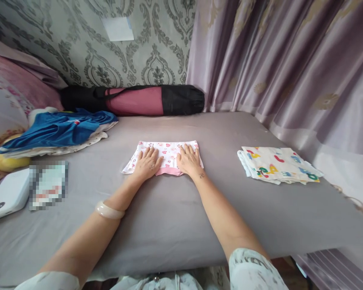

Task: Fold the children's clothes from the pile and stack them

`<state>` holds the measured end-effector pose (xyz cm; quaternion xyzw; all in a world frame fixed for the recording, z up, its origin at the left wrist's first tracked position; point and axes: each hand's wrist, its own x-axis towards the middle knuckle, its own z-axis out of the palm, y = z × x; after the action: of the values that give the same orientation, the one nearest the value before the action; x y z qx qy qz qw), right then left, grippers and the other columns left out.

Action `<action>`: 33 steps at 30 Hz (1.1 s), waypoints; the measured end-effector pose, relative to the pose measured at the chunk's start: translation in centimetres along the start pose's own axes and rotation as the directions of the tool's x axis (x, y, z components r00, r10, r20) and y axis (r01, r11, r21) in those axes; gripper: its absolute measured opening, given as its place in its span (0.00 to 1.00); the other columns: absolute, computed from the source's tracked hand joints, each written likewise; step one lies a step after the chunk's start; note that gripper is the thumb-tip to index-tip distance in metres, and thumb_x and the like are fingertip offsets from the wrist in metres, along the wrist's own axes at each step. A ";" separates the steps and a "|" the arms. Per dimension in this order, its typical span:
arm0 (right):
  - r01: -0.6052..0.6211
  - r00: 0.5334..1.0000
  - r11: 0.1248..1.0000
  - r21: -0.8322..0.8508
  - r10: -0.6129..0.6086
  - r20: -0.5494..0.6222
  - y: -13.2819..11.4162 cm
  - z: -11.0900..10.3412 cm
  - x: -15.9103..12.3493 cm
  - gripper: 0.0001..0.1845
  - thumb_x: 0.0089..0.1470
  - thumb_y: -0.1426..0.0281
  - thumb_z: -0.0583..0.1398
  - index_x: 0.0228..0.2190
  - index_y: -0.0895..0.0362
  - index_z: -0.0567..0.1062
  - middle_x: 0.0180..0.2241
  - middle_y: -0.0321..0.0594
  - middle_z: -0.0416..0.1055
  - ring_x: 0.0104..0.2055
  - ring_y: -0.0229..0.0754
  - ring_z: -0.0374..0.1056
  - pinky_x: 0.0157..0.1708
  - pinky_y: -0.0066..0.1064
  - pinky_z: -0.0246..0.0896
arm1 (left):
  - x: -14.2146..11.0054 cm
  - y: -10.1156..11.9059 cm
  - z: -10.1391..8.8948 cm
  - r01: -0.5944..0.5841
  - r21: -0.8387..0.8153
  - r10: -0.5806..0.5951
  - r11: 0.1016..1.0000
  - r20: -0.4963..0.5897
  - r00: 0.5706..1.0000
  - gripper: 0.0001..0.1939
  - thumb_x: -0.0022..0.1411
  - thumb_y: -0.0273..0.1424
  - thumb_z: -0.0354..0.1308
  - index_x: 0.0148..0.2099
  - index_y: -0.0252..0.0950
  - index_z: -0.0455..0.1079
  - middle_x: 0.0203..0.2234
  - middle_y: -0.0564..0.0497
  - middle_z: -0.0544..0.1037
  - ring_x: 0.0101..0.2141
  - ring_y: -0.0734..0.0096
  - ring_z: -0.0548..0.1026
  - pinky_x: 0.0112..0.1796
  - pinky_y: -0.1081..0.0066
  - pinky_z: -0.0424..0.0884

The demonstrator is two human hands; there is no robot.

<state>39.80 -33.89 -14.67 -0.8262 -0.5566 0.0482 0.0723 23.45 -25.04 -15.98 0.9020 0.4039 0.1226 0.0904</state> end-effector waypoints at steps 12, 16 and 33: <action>-0.165 0.986 0.986 0.014 0.165 0.011 3.6 -0.7 0.6 0.32 0.65 0.61 0.37 0.65 0.57 0.55 0.69 0.43 0.43 0.70 0.51 0.36 0.65 0.57 0.27 | 0.6 -3.1 -0.9 0.158 0.142 -0.156 0.977 -0.026 0.987 0.30 0.70 0.42 0.36 0.65 0.31 0.58 0.67 0.37 0.52 0.66 0.49 0.50 0.62 0.45 0.47; -0.181 0.983 0.983 0.020 0.180 0.042 3.5 -0.4 0.6 0.31 0.65 0.60 0.36 0.65 0.55 0.54 0.69 0.43 0.41 0.70 0.51 0.37 0.65 0.56 0.28 | 0.8 -3.2 -1.0 0.167 0.164 -0.176 0.972 0.043 0.983 0.30 0.70 0.43 0.35 0.65 0.33 0.57 0.68 0.38 0.50 0.66 0.50 0.49 0.61 0.46 0.48; -0.476 0.879 0.855 0.205 0.459 0.127 8.0 -4.7 0.0 0.22 0.61 0.57 0.50 0.37 0.53 0.80 0.44 0.46 0.77 0.55 0.53 0.66 0.57 0.49 0.49 | 2.5 -6.7 -4.8 0.478 -0.042 -0.470 0.877 0.123 0.874 0.23 0.62 0.43 0.48 0.50 0.32 0.71 0.48 0.35 0.76 0.52 0.48 0.72 0.48 0.60 0.66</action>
<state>47.84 -37.14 -11.44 -0.9202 -0.3320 0.1588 0.1334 18.96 -18.44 -12.75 0.7770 0.6025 0.0616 0.1718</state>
